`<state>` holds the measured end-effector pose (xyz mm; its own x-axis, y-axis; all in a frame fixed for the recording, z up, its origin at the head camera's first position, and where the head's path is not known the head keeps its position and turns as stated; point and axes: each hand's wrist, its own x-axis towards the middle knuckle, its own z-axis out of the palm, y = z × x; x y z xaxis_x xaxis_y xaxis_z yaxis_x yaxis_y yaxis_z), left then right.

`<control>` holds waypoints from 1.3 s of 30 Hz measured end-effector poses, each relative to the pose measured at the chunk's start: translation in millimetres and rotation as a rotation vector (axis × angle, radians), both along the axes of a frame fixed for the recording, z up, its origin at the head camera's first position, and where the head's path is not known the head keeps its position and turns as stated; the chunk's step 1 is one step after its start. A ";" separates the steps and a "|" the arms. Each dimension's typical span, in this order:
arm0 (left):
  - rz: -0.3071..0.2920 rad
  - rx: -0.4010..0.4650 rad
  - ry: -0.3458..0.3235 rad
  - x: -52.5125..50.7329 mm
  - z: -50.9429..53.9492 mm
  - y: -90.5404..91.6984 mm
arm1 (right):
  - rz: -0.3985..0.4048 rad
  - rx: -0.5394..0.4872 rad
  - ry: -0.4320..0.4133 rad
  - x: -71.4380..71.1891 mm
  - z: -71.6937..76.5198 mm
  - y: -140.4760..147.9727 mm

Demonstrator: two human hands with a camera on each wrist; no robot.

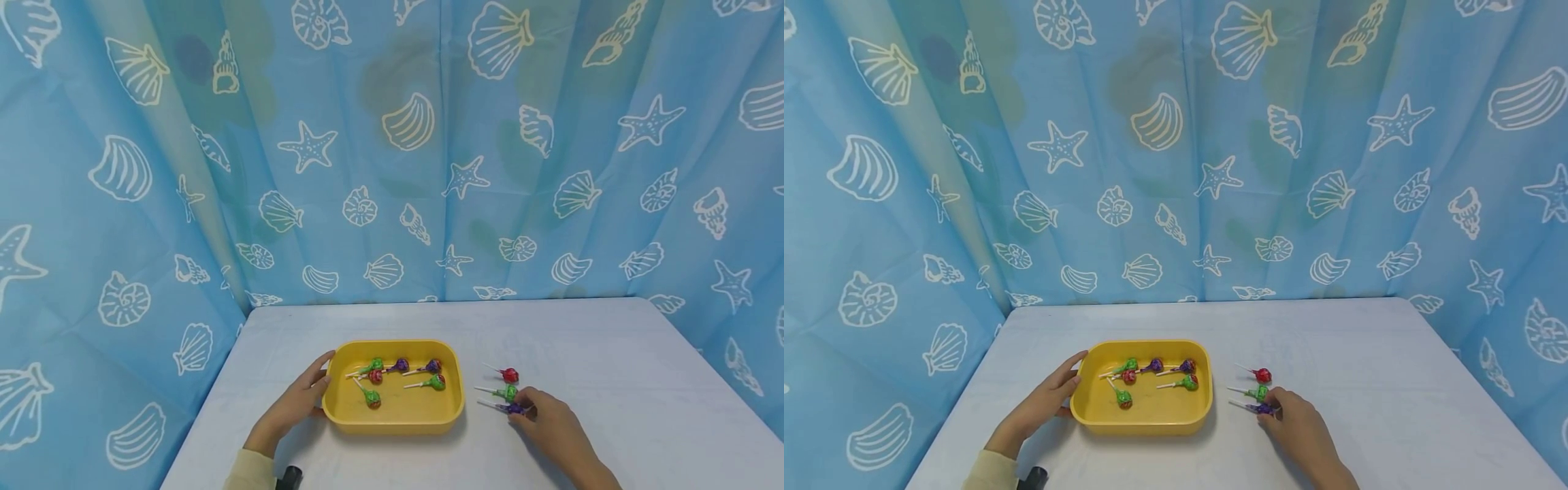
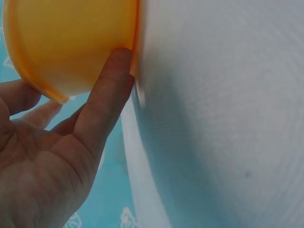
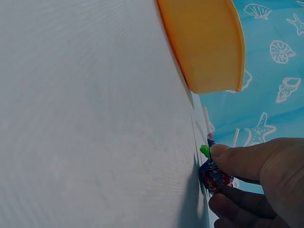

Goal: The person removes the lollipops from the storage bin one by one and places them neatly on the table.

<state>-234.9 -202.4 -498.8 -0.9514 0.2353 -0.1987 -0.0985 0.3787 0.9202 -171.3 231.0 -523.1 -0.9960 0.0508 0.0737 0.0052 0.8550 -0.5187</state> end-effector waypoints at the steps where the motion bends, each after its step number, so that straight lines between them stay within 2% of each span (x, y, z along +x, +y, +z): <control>1: 0.002 -0.001 -0.001 0.2 0.0 -0.1 | 0.001 0.001 -0.002 0.1 0.4 0.1; 8: 0.013 0.002 -0.004 -0.7 -0.9 -0.4 | 0.007 0.001 0.027 1.5 5.2 2.6; 21: 0.014 -0.032 0.005 -3.3 1.3 0.8 | 0.034 0.003 0.143 4.2 29.4 -11.8; 31: 0.010 -0.022 -0.004 0.7 2.1 1.3 | 0.078 0.014 0.178 2.3 44.8 -29.9; 39: 0.017 -0.029 -0.003 0.9 2.2 0.9 | 0.094 -0.021 0.142 -3.4 51.2 -44.6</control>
<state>-234.0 -201.5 -496.6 -0.9546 0.2131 -0.2083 -0.1082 0.4035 0.9085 -174.7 186.4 -471.8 -0.9760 -0.0392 0.2140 -0.1491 0.8370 -0.5265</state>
